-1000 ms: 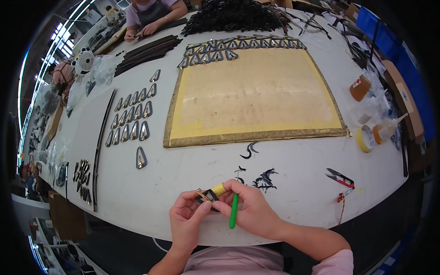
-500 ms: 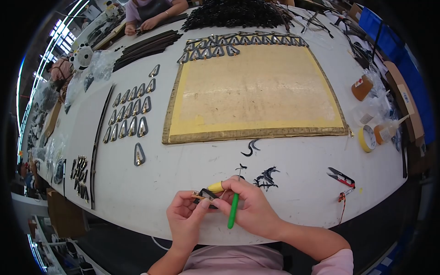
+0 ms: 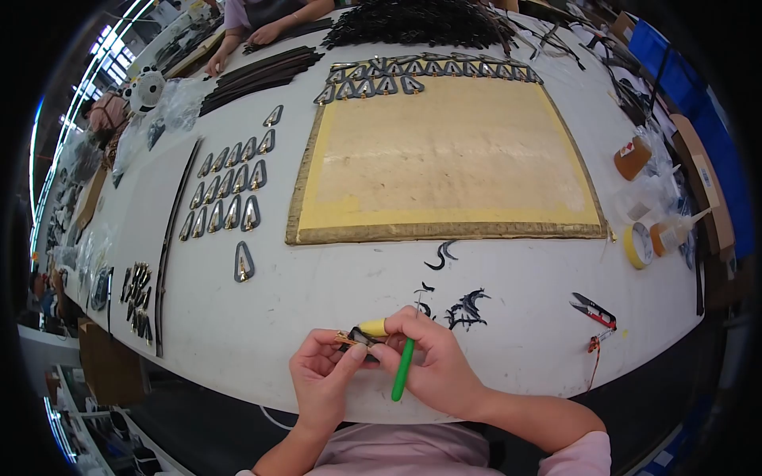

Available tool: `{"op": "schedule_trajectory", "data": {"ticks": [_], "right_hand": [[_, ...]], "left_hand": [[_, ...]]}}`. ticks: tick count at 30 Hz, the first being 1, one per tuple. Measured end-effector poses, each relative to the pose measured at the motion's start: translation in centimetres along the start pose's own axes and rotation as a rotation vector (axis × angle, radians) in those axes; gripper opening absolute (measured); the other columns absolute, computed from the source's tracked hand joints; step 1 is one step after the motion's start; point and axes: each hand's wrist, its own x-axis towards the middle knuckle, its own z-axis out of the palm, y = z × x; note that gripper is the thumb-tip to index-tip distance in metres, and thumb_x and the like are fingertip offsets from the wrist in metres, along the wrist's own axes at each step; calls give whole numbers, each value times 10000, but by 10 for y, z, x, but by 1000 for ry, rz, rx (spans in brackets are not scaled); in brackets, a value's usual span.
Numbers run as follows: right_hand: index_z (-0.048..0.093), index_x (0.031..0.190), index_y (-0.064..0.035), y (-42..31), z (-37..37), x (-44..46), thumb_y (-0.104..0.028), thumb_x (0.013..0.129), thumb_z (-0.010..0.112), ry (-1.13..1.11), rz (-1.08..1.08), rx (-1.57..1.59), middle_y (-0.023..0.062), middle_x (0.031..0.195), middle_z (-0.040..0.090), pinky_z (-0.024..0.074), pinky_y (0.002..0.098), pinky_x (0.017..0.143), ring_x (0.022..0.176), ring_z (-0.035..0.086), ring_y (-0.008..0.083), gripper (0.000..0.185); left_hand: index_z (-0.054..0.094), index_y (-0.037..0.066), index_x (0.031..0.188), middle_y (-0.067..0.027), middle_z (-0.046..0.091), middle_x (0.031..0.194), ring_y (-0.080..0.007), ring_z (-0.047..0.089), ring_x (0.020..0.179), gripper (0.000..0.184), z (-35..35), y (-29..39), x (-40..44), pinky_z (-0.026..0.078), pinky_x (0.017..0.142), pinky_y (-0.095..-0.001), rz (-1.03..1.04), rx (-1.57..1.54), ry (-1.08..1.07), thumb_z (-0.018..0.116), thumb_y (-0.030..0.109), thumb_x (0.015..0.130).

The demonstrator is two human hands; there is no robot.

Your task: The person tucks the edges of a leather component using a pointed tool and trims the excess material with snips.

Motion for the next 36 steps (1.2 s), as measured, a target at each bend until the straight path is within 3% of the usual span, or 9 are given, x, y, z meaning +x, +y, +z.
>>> {"op": "schedule_trajectory", "data": {"ticks": [7, 13, 16, 18, 21, 27, 31, 34, 36], "right_hand": [[574, 1032, 29, -5, -1, 2, 27, 875, 605, -30, 122, 161, 45, 938, 500, 460, 240, 707, 826, 530, 108, 161], [601, 1007, -3, -13, 1, -4, 47, 853, 603, -4, -246, -502, 56, 951, 529, 455, 270, 713, 846, 546, 148, 162], [602, 1102, -18, -14, 0, -3, 49, 858, 589, -7, -211, -454, 55, 995, 550, 460, 275, 758, 864, 540, 140, 253], [558, 1242, -30, -18, -1, 1, 42, 874, 571, -9, -77, -103, 60, 1057, 564, 455, 272, 856, 942, 555, 145, 375], [471, 1352, -19, -19, -3, 2, 21, 902, 555, -123, -30, 5, 57, 1166, 563, 428, 268, 945, 1061, 557, 146, 459], [407, 1387, 26, -20, 1, 2, -13, 928, 553, -238, 189, 350, 70, 1314, 513, 381, 283, 1013, 1203, 493, 140, 484], [400, 1386, 37, -14, 3, -1, -21, 924, 561, -233, 181, 300, 93, 1333, 507, 372, 288, 1023, 1214, 490, 154, 493], [371, 1416, 1, -12, 3, -5, -33, 924, 556, -241, 78, -30, 129, 1418, 440, 356, 348, 1061, 1239, 480, 206, 527], [341, 1432, 11, -17, 9, -4, -47, 932, 542, -229, -317, -682, 134, 1414, 439, 351, 331, 1052, 1236, 483, 201, 542]], "left_hand": [[530, -52, 1013, -141, 635, 974, -154, 638, 890, 155, -3, 1, 1, 591, 776, -309, -13, -27, -60, 615, -21, 887], [536, -50, 1012, -137, 639, 973, -150, 642, 878, 145, 1, 2, 2, 591, 768, -302, -21, -13, -61, 609, -16, 892], [543, -43, 1019, -131, 642, 974, -151, 648, 865, 149, 0, 3, 3, 587, 763, -296, -23, -22, -41, 613, -3, 893], [551, -31, 1030, -124, 644, 975, -156, 650, 871, 161, -1, 6, 6, 580, 763, -292, -82, -95, 15, 621, 12, 891], [557, -23, 1038, -115, 647, 971, -158, 649, 877, 175, -1, 10, 6, 573, 770, -290, -66, -193, 23, 632, 19, 885], [552, 6, 987, -92, 650, 951, -135, 643, 851, 117, -2, 15, 8, 570, 754, -288, -36, -187, 35, 615, 16, 888], [547, 4, 960, -99, 650, 945, -134, 642, 851, 113, -6, 13, 10, 570, 719, -275, -34, -163, 47, 625, 8, 879], [551, 0, 943, -101, 652, 924, -136, 650, 803, 118, -9, 10, 11, 565, 687, -261, -43, -185, 42, 640, 3, 867], [554, 0, 925, -101, 653, 899, -138, 655, 749, 114, -12, 10, 12, 563, 685, -258, -59, -141, 33, 648, 1, 860]]}}
